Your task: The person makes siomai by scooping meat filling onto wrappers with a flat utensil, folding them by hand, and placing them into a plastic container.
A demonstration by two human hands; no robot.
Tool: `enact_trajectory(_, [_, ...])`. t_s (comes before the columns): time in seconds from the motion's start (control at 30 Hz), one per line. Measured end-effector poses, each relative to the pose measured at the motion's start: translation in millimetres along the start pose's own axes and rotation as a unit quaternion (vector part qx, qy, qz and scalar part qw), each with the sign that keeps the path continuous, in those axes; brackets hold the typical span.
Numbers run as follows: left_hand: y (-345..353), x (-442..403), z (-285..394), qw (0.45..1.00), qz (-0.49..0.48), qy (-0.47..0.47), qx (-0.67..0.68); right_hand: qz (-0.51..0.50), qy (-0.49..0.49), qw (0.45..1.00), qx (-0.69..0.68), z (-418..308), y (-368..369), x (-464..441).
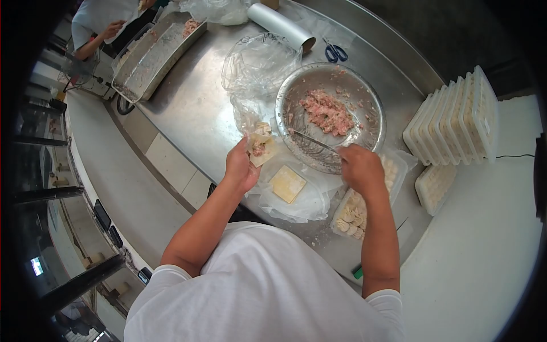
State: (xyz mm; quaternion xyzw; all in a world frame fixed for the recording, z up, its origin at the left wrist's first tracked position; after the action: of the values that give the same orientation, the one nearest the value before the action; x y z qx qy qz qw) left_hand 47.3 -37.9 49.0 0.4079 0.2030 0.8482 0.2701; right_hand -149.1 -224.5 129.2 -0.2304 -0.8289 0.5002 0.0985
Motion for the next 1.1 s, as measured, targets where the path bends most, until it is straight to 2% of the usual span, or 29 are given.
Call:
enact_trajectory(0.03, [0.9, -0.3, -1.7, 1.000, -0.006, -0.010, -0.010, -0.001, 0.002, 1.000, 0.001, 3.7, -8.7, 5.6])
enact_trajectory(0.1, [5.6, -0.2, -4.5, 0.999, -0.014, -0.021, -0.021, 0.015, -0.047, 0.995, -0.092, 4.5, -21.8, 17.3])
enact_trajectory(0.17, [13.4, 3.2, -5.2, 0.998, -0.049, -0.033, 0.004, 0.037, -0.046, 0.993, -0.102, -8.1, -23.6, 29.9])
enact_trajectory(0.27, [32.5, 21.0, -0.5, 0.997, -0.045, -0.061, 0.014, 0.083, -0.049, 0.990, -0.105, -28.7, -11.2, 42.5])
enact_trajectory(0.37, [33.8, 17.0, -8.1, 0.996, -0.082, -0.029, 0.035, 0.103, -0.056, 0.990, -0.080, -32.1, 15.0, 50.7])
enact_trajectory(0.47, [59.9, 40.8, 8.9, 0.993, -0.108, -0.007, 0.048, 0.095, -0.036, 0.985, -0.137, -28.1, 21.3, 54.7])
enact_trajectory(0.5, [63.0, 49.5, 12.9, 0.993, -0.110, -0.010, 0.044, 0.123, -0.031, 0.977, -0.169, -33.2, 7.7, 56.6])
enact_trajectory(0.57, [72.0, 66.5, 21.7, 0.957, -0.275, -0.017, 0.094, 0.159, -0.016, 0.967, -0.199, -41.7, -16.9, 64.1])
enact_trajectory(0.6, [64.0, 59.6, 16.6, 0.955, -0.282, -0.022, 0.089, 0.170, -0.012, 0.961, -0.218, -44.9, -28.4, 66.9])
enact_trajectory(0.67, [37.6, 35.5, -1.5, 0.972, -0.200, -0.003, -0.126, 0.191, -0.003, 0.953, -0.235, -45.5, -42.9, 73.4])
enact_trajectory(0.7, [39.4, 38.8, -3.2, 0.969, -0.208, -0.009, -0.131, 0.161, -0.014, 0.965, -0.205, -44.9, -46.5, 76.8])
enact_trajectory(0.77, [44.6, 51.7, -10.0, 0.884, -0.267, 0.063, -0.379, 0.132, -0.013, 0.976, -0.174, -40.8, -48.6, 84.6])
enact_trajectory(0.8, [51.8, 51.1, -5.5, 0.831, -0.241, 0.146, -0.479, 0.114, -0.025, 0.984, -0.135, -39.6, -47.5, 86.3])
enact_trajectory(0.83, [59.7, 52.2, -6.0, 0.829, -0.249, 0.140, -0.482, 0.096, -0.039, 0.990, -0.098, -38.3, -46.4, 88.5])
enact_trajectory(0.9, [77.1, 56.7, -3.9, 0.692, -0.194, 0.220, -0.659, 0.086, -0.025, 0.994, -0.061, -35.2, -55.3, 94.2])
enact_trajectory(0.97, [84.8, 56.2, -11.9, 0.668, -0.217, 0.240, -0.671, 0.074, -0.010, 0.997, -0.025, -36.0, -70.6, 106.4])
enact_trajectory(1.03, [91.0, 52.9, -14.7, 0.641, -0.233, 0.322, -0.656, 0.105, 0.039, 0.991, -0.075, -30.9, -89.8, 119.7])
enact_trajectory(1.07, [94.5, 50.5, -18.7, 0.639, -0.239, 0.321, -0.656, 0.109, 0.045, 0.990, -0.074, -26.4, -90.3, 126.4])
enact_trajectory(1.1, [96.3, 45.7, -21.3, 0.730, -0.215, 0.274, -0.588, 0.150, 0.081, 0.975, -0.146, -18.1, -89.6, 133.7])
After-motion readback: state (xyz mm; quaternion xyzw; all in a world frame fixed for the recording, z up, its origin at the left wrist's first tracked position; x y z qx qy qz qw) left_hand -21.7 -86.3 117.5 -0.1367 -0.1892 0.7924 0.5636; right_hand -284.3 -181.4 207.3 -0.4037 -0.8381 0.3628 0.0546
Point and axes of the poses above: each hand's wrist, its own x-axis away from the middle knuckle, its own y-axis out of the palm, z = x × y, the point moved 3 cm from there along -x, towards the middle knuckle, and after that the axes turned 10 degrees about -x, right-handed, at the moved point
